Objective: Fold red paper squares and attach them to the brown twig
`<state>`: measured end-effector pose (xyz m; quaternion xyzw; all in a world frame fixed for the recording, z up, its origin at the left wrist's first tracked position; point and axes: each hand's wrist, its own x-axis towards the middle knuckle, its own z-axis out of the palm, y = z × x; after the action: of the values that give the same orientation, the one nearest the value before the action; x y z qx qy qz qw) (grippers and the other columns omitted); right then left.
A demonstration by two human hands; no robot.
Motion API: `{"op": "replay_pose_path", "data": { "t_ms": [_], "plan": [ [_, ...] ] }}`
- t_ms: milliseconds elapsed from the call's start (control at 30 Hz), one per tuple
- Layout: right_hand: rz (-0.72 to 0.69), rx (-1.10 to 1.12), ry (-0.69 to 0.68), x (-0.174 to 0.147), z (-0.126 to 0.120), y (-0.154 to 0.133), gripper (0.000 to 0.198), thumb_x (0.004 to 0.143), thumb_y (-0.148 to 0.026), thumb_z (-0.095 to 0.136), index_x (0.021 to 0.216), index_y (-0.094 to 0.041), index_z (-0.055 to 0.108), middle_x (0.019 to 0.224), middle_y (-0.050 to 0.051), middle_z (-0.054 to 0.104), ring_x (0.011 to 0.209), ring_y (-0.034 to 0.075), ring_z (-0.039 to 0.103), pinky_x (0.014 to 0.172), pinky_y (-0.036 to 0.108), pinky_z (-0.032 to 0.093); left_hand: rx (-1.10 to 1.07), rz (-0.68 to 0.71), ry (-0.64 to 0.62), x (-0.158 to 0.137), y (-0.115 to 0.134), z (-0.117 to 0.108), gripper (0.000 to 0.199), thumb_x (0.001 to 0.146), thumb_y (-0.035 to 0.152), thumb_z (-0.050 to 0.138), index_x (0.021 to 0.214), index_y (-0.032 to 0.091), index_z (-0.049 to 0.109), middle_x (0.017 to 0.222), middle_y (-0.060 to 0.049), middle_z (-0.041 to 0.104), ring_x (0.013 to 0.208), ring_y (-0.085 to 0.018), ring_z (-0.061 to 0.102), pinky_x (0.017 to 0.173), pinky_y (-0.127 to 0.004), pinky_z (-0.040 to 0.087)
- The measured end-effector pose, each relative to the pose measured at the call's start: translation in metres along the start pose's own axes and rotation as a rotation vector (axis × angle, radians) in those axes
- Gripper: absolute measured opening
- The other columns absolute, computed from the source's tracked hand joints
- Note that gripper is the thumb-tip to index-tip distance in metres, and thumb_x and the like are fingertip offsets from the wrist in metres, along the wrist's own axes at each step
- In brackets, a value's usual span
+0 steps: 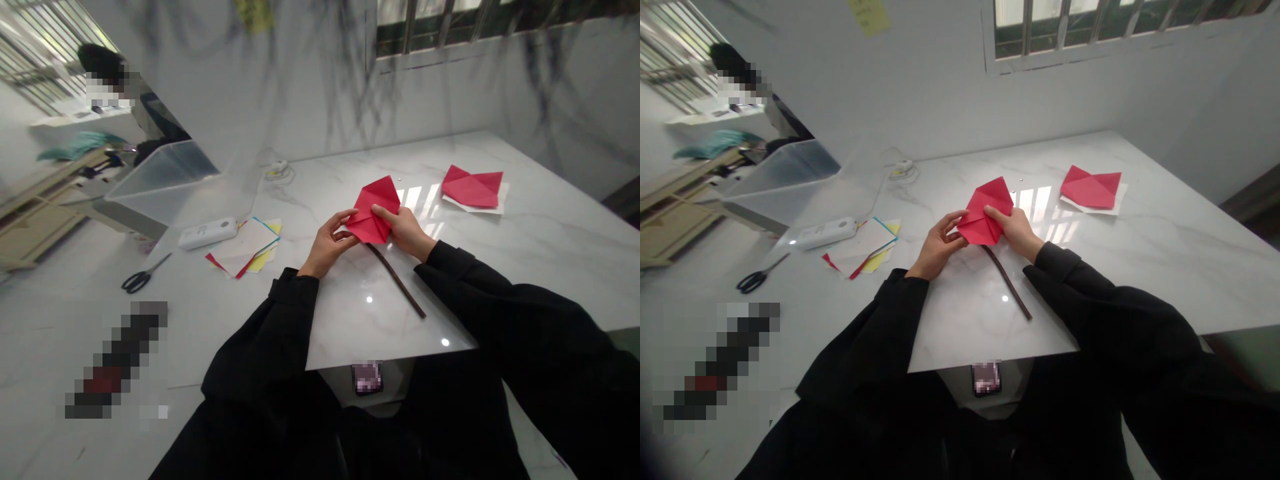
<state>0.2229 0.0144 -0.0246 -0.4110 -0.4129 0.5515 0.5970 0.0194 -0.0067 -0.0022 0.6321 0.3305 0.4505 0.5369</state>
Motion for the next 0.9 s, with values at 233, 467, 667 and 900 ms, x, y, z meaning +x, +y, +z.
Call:
{"op": "replay_pose_path", "data": {
  "t_ms": [233,467,667,900],
  "plan": [
    [-0.040,-0.258,-0.084,-0.009,0.004,-0.002,0.046,0.075,-0.054,0.083,0.097,-0.013,0.077,0.095,0.012,0.077,0.082,0.024,0.072,0.073,0.035,0.059,0.042,-0.039,0.097,0.002,-0.002,0.000,0.033,0.072,0.041,0.087,0.085,0.018,0.068,0.083,-0.001,0.068,0.073,-0.013,0.063,0.074,-0.028,0.055],
    [-0.155,-0.508,-0.206,-0.014,0.006,-0.006,0.042,0.081,-0.056,0.076,0.083,-0.014,0.075,0.079,0.008,0.074,0.068,0.021,0.065,0.061,0.032,0.050,-0.029,-0.042,0.098,0.002,-0.004,-0.001,0.079,0.068,0.039,0.090,0.138,0.029,0.055,0.120,-0.007,0.071,0.092,-0.021,0.072,0.083,-0.036,0.060],
    [-0.168,-0.566,-0.285,-0.015,0.006,-0.004,0.042,0.086,-0.058,0.071,0.080,-0.016,0.073,0.078,0.007,0.072,0.069,0.021,0.063,0.060,0.030,0.048,-0.094,-0.088,0.109,0.001,-0.006,-0.001,0.114,0.066,0.043,0.092,0.160,0.032,0.029,0.118,-0.011,0.074,0.090,-0.025,0.075,0.084,-0.041,0.062],
    [-0.156,-0.466,-0.374,-0.012,0.007,-0.002,0.045,0.087,-0.060,0.067,0.095,-0.017,0.075,0.089,0.006,0.075,0.076,0.020,0.065,0.065,0.028,0.050,-0.136,-0.086,0.229,0.006,-0.015,-0.006,0.098,0.067,0.046,0.091,0.149,0.024,0.042,0.108,-0.010,0.077,0.091,-0.026,0.076,0.086,-0.043,0.061]
  ]
}}
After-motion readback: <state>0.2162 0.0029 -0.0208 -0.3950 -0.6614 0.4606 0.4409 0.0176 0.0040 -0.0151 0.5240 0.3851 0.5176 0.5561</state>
